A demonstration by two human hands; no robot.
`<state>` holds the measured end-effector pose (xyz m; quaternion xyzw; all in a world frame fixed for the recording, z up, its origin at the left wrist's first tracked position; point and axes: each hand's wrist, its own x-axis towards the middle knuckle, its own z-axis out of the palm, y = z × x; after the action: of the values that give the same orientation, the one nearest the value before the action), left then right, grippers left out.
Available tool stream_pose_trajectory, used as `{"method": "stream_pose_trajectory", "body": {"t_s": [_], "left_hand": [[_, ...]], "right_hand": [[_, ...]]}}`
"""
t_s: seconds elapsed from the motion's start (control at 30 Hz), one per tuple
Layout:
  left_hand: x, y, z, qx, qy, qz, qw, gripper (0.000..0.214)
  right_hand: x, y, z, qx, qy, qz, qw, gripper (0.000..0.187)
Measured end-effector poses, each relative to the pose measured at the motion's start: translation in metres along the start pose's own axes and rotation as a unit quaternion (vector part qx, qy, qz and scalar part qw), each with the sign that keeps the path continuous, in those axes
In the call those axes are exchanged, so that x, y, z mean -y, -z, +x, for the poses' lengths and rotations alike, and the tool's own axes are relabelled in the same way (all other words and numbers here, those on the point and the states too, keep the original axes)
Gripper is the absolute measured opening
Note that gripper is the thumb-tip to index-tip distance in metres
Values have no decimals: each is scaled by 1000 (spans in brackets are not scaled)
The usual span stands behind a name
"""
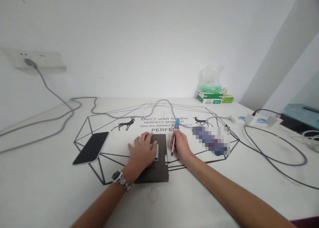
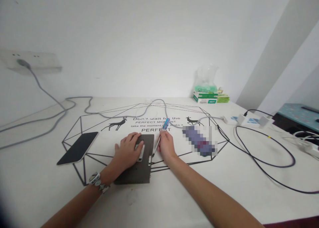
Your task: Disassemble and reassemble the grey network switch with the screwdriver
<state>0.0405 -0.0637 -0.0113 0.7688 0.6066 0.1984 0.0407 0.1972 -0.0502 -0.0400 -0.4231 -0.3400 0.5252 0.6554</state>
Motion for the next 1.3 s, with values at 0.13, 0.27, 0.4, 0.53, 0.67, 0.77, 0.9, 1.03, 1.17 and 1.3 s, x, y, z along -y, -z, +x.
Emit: {"method": "stream_pose_trajectory", "body": {"t_s": [0.13, 0.27, 0.4, 0.53, 0.67, 0.77, 0.9, 1.03, 1.17, 1.3], "left_hand": [[4, -1, 13, -7, -3, 10, 1000, 37], [9, -1, 46, 38, -69, -5, 997, 35], [7, -7, 69, 108, -202, -29, 973, 38], [6, -14, 68, 66, -231, 11, 971, 33], [6, -13, 65, 62, -202, 27, 977, 33], [7, -11, 67, 53, -167, 28, 984, 35], [11, -8, 69, 37, -143, 25, 989, 37], [22, -1, 68, 35, -99, 46, 993, 39], [34, 4, 66, 39, -91, 52, 994, 38], [36, -1, 64, 21, -83, 43, 995, 36]], "right_hand": [[-3, -11, -11, 19, -25, 7, 999, 33], [0, -14, -13, 32, -43, 11, 999, 32], [4, -12, -9, 46, -56, 7, 997, 33], [4, -12, -8, 56, -55, 10, 997, 34], [3, -12, -7, 38, -39, 4, 999, 38], [3, -7, -5, 22, -23, -11, 999, 40], [9, 2, 1, -14, 25, -41, 999, 41], [18, 6, 4, -28, 65, -64, 995, 42], [21, 6, 2, -5, 82, -73, 994, 40], [24, 4, 0, 17, 113, -104, 988, 37]]}}
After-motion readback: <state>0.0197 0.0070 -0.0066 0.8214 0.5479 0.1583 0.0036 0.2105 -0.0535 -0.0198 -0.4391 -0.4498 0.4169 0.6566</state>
